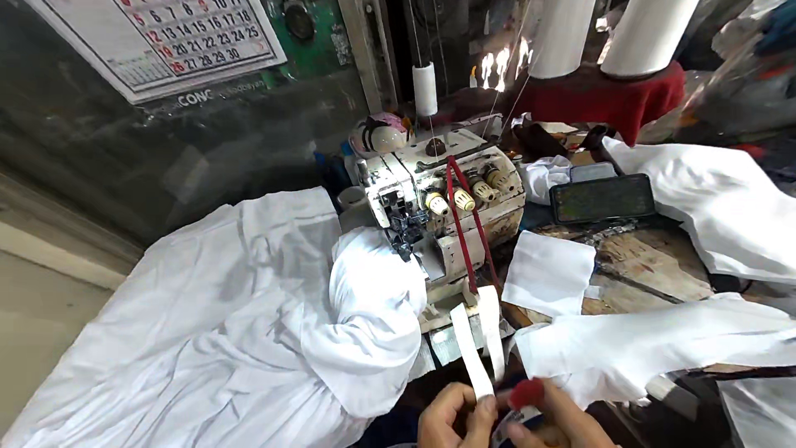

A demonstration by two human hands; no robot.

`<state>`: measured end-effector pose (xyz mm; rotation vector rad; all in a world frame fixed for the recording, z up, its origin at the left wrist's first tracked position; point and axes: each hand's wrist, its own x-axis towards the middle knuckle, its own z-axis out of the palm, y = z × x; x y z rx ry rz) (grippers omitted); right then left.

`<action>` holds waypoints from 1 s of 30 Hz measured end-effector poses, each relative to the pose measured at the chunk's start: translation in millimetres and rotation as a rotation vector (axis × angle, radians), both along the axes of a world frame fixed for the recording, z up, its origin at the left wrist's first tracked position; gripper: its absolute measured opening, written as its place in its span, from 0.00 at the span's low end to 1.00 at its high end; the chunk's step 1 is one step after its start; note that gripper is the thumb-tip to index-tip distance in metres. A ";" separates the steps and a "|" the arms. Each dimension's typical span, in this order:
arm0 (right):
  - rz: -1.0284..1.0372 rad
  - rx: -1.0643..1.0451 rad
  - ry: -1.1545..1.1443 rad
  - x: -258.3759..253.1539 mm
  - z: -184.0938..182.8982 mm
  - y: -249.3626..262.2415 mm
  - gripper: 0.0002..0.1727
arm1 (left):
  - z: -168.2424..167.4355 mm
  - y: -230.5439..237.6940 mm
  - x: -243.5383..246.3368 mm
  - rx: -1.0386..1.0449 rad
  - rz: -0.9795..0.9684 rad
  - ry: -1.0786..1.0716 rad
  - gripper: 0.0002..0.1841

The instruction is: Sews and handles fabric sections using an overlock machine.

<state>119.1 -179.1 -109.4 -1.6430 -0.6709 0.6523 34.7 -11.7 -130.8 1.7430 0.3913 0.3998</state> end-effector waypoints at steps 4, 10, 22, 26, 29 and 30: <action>-0.118 -0.035 -0.191 27.4 -5.9 50.2 0.20 | -2.3 -4.1 -21.6 0.121 -0.090 -0.001 0.10; 0.016 -0.232 -0.529 21.7 1.0 37.0 0.16 | 24.5 25.0 -10.5 -0.450 -0.107 0.130 0.16; 0.108 -0.054 -0.168 19.3 -8.9 13.5 0.29 | 67.9 61.1 10.4 0.131 -0.289 0.141 0.12; 0.070 0.231 0.032 22.6 -3.4 36.5 0.24 | 64.8 55.3 18.5 0.006 -0.260 0.118 0.12; 0.001 0.201 0.075 25.0 -5.4 42.2 0.20 | 62.2 52.7 26.6 -0.120 -0.165 0.127 0.14; -0.005 0.211 0.100 24.5 -3.9 41.9 0.20 | 60.1 52.1 27.3 -0.148 -0.163 0.130 0.16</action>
